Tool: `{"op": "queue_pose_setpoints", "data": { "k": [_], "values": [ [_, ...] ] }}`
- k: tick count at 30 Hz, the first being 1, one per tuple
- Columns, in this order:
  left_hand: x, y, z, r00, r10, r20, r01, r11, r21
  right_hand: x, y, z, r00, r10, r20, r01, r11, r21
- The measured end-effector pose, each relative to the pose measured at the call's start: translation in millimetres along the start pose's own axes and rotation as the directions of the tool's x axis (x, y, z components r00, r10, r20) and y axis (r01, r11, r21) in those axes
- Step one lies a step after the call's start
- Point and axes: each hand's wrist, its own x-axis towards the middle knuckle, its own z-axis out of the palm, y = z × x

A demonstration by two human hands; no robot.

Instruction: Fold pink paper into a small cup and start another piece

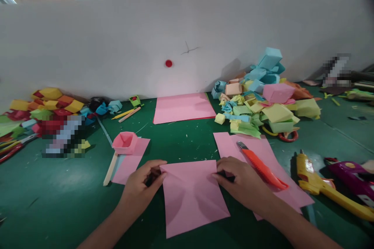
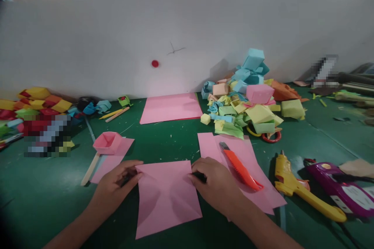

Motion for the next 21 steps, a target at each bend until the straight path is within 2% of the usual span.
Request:
{"op": "queue_pose_setpoints", "data": {
  "k": [3, 6, 10, 14, 16, 18, 21],
  "values": [
    [0, 3, 2.9, 1.000, 0.005, 0.002, -0.005, 1.000, -0.012, 2, 3, 0, 0.995, 0.095, -0.031, -0.096, 0.995, -0.030],
    [-1, 9, 6.2, 0.999, 0.013, 0.043, -0.013, 1.000, -0.004, 5, 5, -2, 0.988, 0.145, -0.044, -0.145, 0.989, 0.013],
    [5, 16, 8.5, 0.988, -0.015, 0.155, 0.011, 1.000, 0.029, 8, 1, -6, 0.988, 0.150, -0.026, -0.146, 0.981, 0.130],
    [22, 16, 9.4, 0.984, 0.015, 0.175, -0.041, 0.989, 0.144, 10, 1, -16, 0.989, 0.147, 0.014, -0.147, 0.981, 0.129],
    [33, 15, 10.7, 0.982, 0.054, 0.182, -0.084, 0.984, 0.160, 12, 7, -23, 0.995, 0.096, 0.021, -0.097, 0.992, 0.085],
    [43, 14, 12.7, 0.977, 0.106, 0.187, -0.134, 0.981, 0.144, 15, 13, -29, 0.999, -0.007, 0.033, 0.006, 0.999, 0.032],
    [56, 15, 16.2, 0.969, 0.170, 0.180, -0.200, 0.966, 0.166, 21, 18, -34, 0.988, -0.151, -0.021, 0.149, 0.985, -0.084]
  ]
}}
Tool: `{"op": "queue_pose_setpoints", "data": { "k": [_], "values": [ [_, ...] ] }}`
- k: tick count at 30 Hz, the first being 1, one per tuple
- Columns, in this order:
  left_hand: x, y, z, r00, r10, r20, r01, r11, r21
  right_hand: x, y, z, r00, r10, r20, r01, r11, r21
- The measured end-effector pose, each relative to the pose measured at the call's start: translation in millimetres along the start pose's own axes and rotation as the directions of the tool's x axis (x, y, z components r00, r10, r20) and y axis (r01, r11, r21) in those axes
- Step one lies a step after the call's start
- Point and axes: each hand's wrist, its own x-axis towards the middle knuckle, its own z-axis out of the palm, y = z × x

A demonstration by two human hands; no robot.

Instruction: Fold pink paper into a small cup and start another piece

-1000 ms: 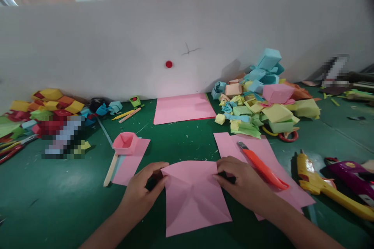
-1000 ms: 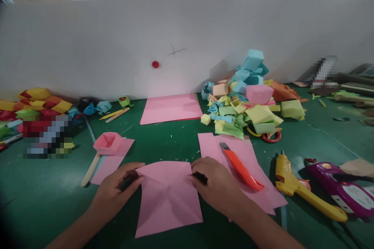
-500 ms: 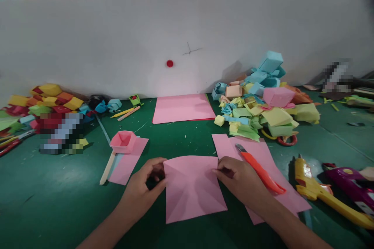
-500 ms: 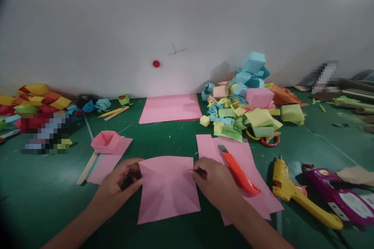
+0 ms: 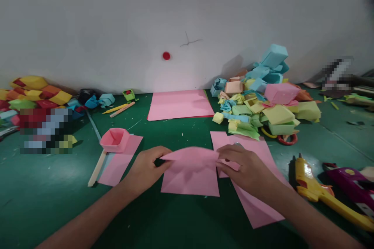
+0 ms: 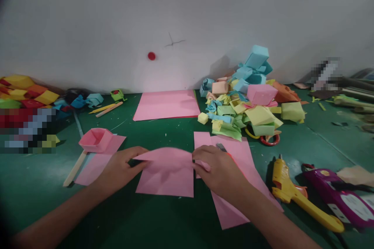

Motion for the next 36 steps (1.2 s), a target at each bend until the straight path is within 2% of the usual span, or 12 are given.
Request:
{"op": "queue_pose_setpoints", "data": {
  "k": [2, 6, 13, 18, 21, 28, 31, 36],
  "values": [
    [7, 0, 1.1, 1.000, 0.019, -0.015, -0.019, 0.999, 0.033, 3, 0, -1, 0.998, -0.044, -0.049, 0.041, 0.998, -0.051],
    [14, -2, 4.6, 0.997, 0.066, -0.031, -0.065, 0.997, 0.034, 7, -3, 2, 0.996, -0.062, -0.072, 0.059, 0.998, -0.037],
    [8, -6, 7.2, 0.973, 0.230, -0.004, -0.230, 0.973, -0.002, 1, 4, 12, 0.997, 0.042, -0.065, -0.043, 0.999, -0.022],
    [6, 5, 4.3, 0.948, 0.317, -0.041, -0.318, 0.948, -0.019, -1, 11, 15, 0.996, -0.023, -0.085, 0.017, 0.998, -0.068],
    [7, 9, 3.8, 0.952, 0.299, -0.064, -0.300, 0.954, -0.017, -1, 10, 15, 0.995, -0.065, -0.073, 0.060, 0.995, -0.075],
    [11, 5, 4.5, 0.993, 0.116, -0.012, -0.117, 0.988, -0.104, -2, 10, 19, 0.993, -0.065, -0.095, 0.058, 0.995, -0.077],
    [13, 6, 6.5, 0.990, 0.138, -0.008, -0.138, 0.987, -0.082, -2, 15, 20, 0.989, -0.076, -0.124, 0.064, 0.993, -0.094],
    [11, 3, 8.3, 0.977, 0.208, -0.044, -0.210, 0.977, -0.041, -2, 10, 17, 0.971, -0.222, -0.092, 0.212, 0.971, -0.110]
  ]
}}
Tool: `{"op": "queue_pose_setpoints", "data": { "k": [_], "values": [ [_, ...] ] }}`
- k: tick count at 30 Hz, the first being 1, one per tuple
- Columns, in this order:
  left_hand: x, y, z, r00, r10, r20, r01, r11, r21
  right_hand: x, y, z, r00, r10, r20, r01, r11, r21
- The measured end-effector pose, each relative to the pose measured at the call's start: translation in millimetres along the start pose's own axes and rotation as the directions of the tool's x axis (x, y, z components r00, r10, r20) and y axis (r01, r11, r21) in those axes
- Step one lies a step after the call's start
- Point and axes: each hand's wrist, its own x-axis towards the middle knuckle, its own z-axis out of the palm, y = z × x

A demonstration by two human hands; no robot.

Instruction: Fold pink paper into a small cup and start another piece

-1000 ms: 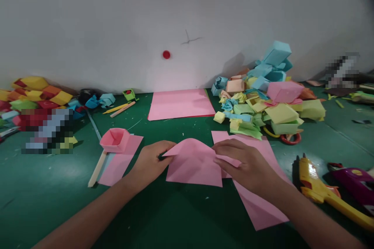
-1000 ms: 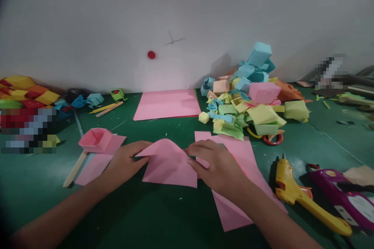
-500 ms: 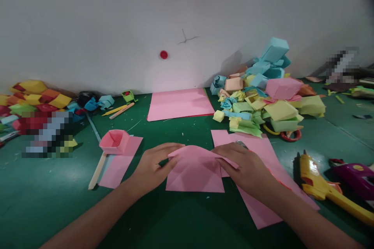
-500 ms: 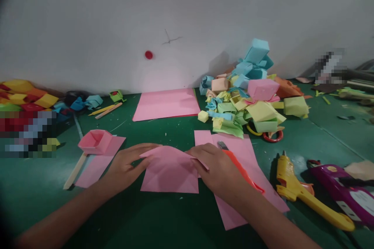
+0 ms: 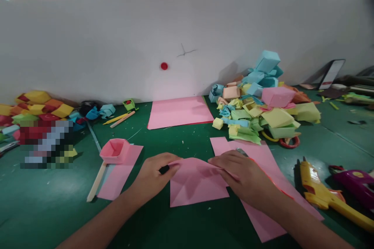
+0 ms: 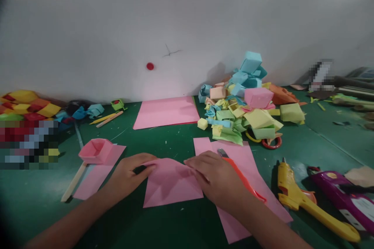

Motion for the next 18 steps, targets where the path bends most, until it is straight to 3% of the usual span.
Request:
{"op": "queue_pose_setpoints", "data": {
  "k": [3, 9, 18],
  "values": [
    [-4, -3, -2.7, 0.995, 0.096, -0.003, -0.096, 0.995, 0.012, 3, -9, -3, 0.997, -0.069, 0.022, 0.069, 0.998, 0.006],
    [-11, -1, -9.7, 0.969, 0.241, 0.046, -0.237, 0.969, -0.072, 3, -11, -1, 0.995, -0.081, 0.055, 0.079, 0.996, 0.034],
    [-11, 3, -4.1, 0.895, 0.432, 0.110, -0.434, 0.901, -0.004, -4, -3, 4, 0.982, -0.132, 0.136, 0.137, 0.990, -0.030]
  ]
}}
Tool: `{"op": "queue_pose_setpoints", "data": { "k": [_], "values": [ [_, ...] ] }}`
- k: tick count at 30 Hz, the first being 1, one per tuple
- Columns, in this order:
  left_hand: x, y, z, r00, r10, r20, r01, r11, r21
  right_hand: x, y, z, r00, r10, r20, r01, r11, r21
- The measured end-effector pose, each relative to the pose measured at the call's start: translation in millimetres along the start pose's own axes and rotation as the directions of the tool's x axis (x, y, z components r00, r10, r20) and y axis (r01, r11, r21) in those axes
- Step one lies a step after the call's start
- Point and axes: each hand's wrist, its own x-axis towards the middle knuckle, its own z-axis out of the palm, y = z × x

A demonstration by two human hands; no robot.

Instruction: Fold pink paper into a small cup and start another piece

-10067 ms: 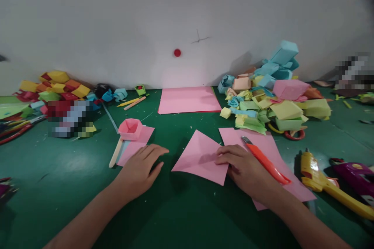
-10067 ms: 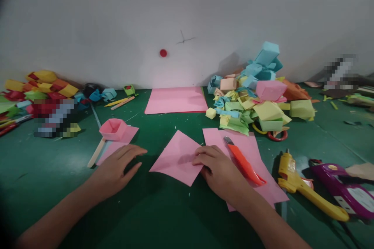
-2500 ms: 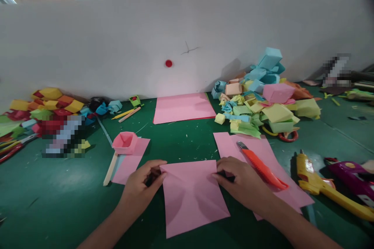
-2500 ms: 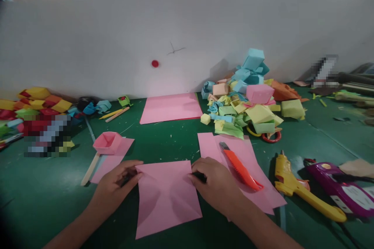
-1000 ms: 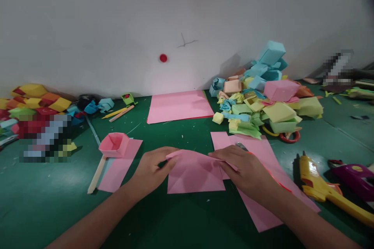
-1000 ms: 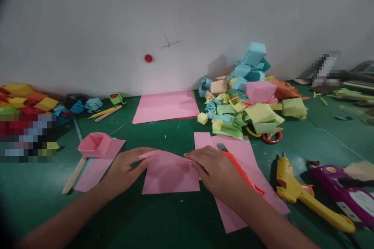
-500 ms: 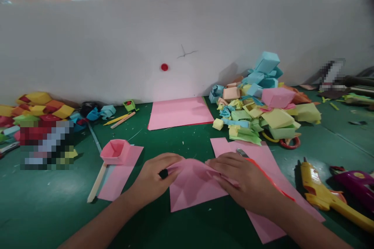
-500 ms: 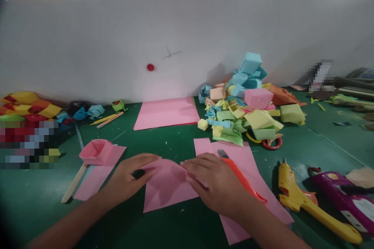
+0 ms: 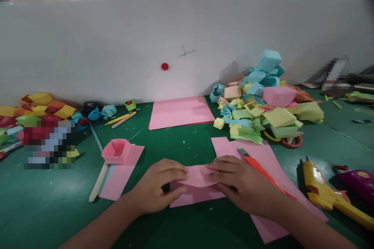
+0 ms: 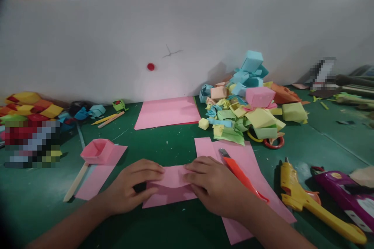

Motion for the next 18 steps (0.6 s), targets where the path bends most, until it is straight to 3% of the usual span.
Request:
{"op": "queue_pose_setpoints", "data": {
  "k": [5, 10, 18],
  "values": [
    [-1, 4, 2.9, 0.986, 0.077, 0.146, -0.088, 0.993, 0.074, -2, 0, -7, 0.993, 0.021, 0.115, -0.018, 0.999, -0.027],
    [-3, 7, -1.0, 0.969, 0.003, 0.246, -0.020, 0.998, 0.067, -1, 3, -12, 0.984, 0.001, 0.180, -0.001, 1.000, 0.002],
    [-6, 10, 1.0, 0.965, -0.015, 0.260, 0.011, 1.000, 0.015, -2, 9, -6, 0.988, -0.043, 0.149, 0.042, 0.999, 0.006]
  ]
}}
